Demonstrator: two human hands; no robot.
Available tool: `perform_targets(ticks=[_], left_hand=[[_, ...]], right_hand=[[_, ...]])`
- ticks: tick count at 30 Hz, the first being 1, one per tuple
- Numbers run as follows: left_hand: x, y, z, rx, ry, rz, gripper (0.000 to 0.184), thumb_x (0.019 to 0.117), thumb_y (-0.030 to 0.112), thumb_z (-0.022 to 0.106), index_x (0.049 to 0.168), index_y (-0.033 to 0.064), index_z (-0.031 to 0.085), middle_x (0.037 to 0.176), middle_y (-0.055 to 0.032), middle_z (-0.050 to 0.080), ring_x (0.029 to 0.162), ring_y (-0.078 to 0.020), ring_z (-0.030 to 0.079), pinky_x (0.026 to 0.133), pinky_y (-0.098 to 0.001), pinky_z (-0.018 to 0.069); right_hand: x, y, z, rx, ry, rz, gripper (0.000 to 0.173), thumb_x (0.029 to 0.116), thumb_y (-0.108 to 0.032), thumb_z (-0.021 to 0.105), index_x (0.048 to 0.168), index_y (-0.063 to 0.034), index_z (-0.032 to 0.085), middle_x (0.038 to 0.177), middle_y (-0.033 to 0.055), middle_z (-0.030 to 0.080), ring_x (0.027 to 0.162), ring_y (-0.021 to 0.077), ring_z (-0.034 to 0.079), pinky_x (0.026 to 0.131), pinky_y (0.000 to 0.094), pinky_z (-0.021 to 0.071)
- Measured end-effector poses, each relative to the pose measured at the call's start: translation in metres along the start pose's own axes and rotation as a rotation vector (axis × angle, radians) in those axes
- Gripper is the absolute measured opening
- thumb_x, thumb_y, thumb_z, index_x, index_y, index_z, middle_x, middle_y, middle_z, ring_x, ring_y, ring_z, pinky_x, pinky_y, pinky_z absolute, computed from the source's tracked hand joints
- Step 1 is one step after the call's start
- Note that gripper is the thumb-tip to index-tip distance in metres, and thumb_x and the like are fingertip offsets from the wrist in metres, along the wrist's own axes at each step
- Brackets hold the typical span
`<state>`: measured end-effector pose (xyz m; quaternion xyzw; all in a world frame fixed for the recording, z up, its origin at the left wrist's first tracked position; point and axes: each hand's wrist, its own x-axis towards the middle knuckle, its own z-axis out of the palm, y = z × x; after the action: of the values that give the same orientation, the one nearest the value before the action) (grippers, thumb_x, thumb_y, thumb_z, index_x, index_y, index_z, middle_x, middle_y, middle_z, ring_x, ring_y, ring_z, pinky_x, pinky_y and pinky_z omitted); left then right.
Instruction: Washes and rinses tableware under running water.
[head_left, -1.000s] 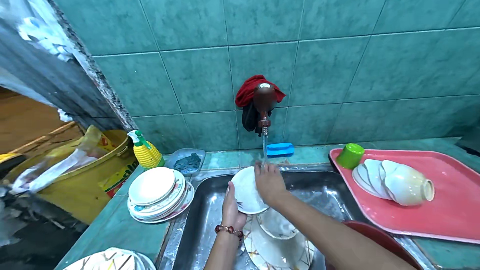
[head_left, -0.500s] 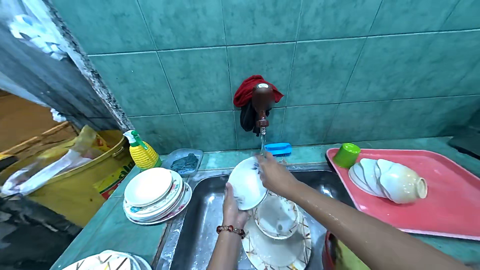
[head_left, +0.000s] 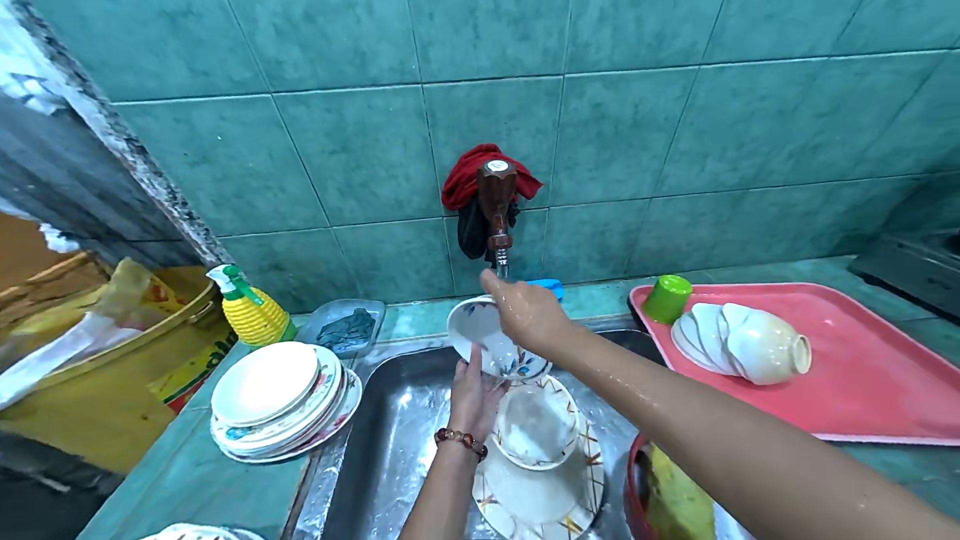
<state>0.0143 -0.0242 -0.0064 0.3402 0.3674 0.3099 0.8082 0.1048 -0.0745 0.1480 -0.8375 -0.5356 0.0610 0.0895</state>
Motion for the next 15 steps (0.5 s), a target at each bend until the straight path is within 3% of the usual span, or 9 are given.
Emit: perform_targets(ticks=[2,4,7,10,12,15], left_hand=[[0.002,0.003,-0.005,0.157,-0.026,-0.046,0.05,0.1107,0.037,0.042,0.15,0.0069,0.039,0.143,-0.0224,0.049,0.123,-0.0371,0.057,0.094,-0.0535,0.0528],[0.001,0.005,-0.008,0.24,-0.048,-0.068,0.046,0.1098,0.027,0.047,0.15,0.0057,0.041,0.144,-0.0216,0.05,0.125,-0.0361,0.058,0.095,-0.0512,0.0537],[0.005,-0.001,-0.01,0.484,-0.086,0.042,0.037,0.1028,0.007,0.057,0.138,-0.0029,0.05,0.129,-0.0213,0.061,0.112,-0.0287,0.065,0.092,-0.0428,0.0561],[0.002,-0.01,-0.016,1.11,-0.26,0.181,0.035,0.1031,0.016,0.057,0.133,-0.0033,0.057,0.126,-0.0183,0.066,0.117,-0.0251,0.064,0.103,-0.0421,0.0509],[-0.01,-0.022,-0.019,1.486,-0.521,0.171,0.042,0.1027,0.025,0.059,0.137,0.0007,0.058,0.136,-0.0181,0.063,0.128,-0.0301,0.06,0.112,-0.0484,0.0444],[-0.028,-0.044,-0.03,1.929,-0.893,0.242,0.057,0.0994,0.038,0.066,0.143,0.0024,0.057,0.141,-0.0233,0.058,0.129,-0.0422,0.057,0.109,-0.0592,0.0439]], right_hand=[[-0.003,0.005,0.003,-0.08,0.016,-0.17,0.06,0.0897,0.009,0.063,0.143,-0.0161,0.052,0.12,0.0197,0.068,0.104,0.0433,0.069,0.079,0.0605,0.0562],[-0.005,0.012,0.009,-0.151,0.028,-0.32,0.059,0.0858,0.012,0.067,0.139,-0.0138,0.058,0.132,0.0168,0.064,0.116,0.0423,0.064,0.085,0.0599,0.0553],[-0.013,0.019,0.014,-0.225,0.097,-0.422,0.052,0.0867,0.01,0.069,0.132,-0.0139,0.062,0.128,0.0147,0.065,0.117,0.0408,0.063,0.082,0.0569,0.0558],[-0.027,0.027,0.016,-0.258,0.222,-0.447,0.042,0.0925,0.003,0.067,0.129,-0.0172,0.063,0.119,0.0132,0.066,0.105,0.0382,0.066,0.069,0.0514,0.0563],[-0.038,0.041,0.017,-0.242,0.312,-0.453,0.039,0.0942,-0.002,0.068,0.129,-0.0195,0.065,0.119,0.012,0.066,0.104,0.0356,0.067,0.068,0.0492,0.0571],[-0.067,0.071,0.009,-0.255,0.408,-0.454,0.04,0.0922,-0.004,0.071,0.127,-0.0222,0.067,0.119,0.0106,0.066,0.106,0.0331,0.066,0.072,0.0466,0.058]])
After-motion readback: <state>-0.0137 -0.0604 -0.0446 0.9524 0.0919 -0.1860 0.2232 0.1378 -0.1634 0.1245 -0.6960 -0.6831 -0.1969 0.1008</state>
